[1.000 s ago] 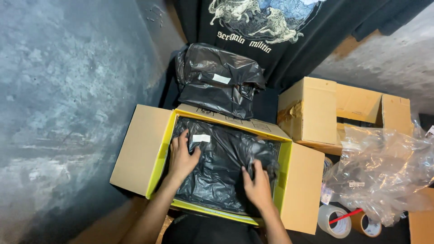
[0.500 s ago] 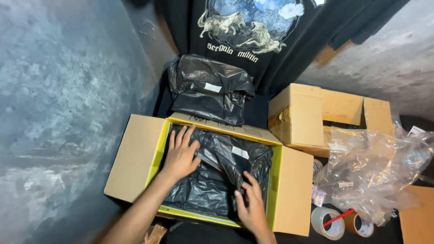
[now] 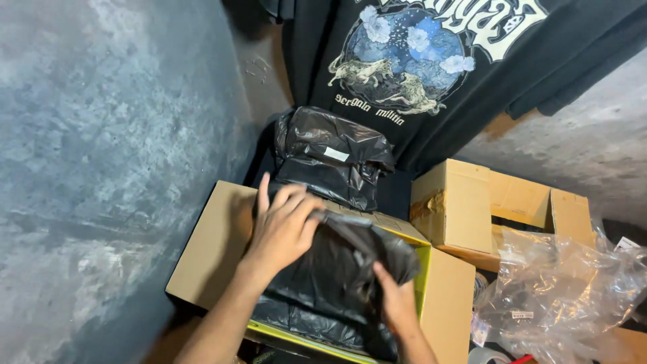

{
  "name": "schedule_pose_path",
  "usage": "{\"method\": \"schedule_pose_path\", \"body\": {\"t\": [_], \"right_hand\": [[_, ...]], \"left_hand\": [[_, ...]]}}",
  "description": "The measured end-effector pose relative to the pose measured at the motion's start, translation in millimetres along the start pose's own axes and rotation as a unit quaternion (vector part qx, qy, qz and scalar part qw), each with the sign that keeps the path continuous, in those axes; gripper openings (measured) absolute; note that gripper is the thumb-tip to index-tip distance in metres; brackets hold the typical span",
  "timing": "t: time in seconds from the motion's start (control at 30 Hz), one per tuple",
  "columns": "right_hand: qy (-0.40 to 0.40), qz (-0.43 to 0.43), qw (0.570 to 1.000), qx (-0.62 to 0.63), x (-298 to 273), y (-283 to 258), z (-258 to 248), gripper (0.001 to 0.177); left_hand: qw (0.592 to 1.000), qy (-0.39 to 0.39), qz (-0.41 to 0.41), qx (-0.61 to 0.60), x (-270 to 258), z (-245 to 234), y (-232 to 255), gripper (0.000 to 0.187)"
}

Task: Unpacking clothing items from a cardboard box and removing their plastic wrapping.

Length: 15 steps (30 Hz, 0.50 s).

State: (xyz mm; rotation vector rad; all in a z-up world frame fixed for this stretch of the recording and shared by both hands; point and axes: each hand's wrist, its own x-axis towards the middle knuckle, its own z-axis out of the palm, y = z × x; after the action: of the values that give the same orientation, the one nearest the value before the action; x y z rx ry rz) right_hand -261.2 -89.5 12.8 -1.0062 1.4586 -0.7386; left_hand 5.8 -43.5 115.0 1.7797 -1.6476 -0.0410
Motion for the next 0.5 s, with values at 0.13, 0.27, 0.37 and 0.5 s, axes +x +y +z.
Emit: {"method": "schedule_pose_path", "body": {"t": [0.13,0.27,0.37,0.5], "right_hand": [[0.049,0.083,0.991,0.091,41.8,-131.2,36.7,0.055],[0.023,-0.254,0.962,-0.101,107.9,-127.1,11.8,0.075],[0.051,-0.27,0.954,-0.119,100.1,-70.6,-13.0,0.04],[0.045,-0.199,0.938,-0.279,55.9,41.4,-30.6,0.048]], "left_hand": [[0.991,0.11,-0.067,0.046,75.8,0.0,23.0,0.061],[0.982,0.182,-0.031,-0.035,65.9,28.3,13.5,0.042],[0.972,0.141,-0.147,-0.117,-8.7,92.5,-29.9,0.019],[0.87,-0.132,-0.444,-0.169,-152.5,211.4,-96.2,0.043]]}}
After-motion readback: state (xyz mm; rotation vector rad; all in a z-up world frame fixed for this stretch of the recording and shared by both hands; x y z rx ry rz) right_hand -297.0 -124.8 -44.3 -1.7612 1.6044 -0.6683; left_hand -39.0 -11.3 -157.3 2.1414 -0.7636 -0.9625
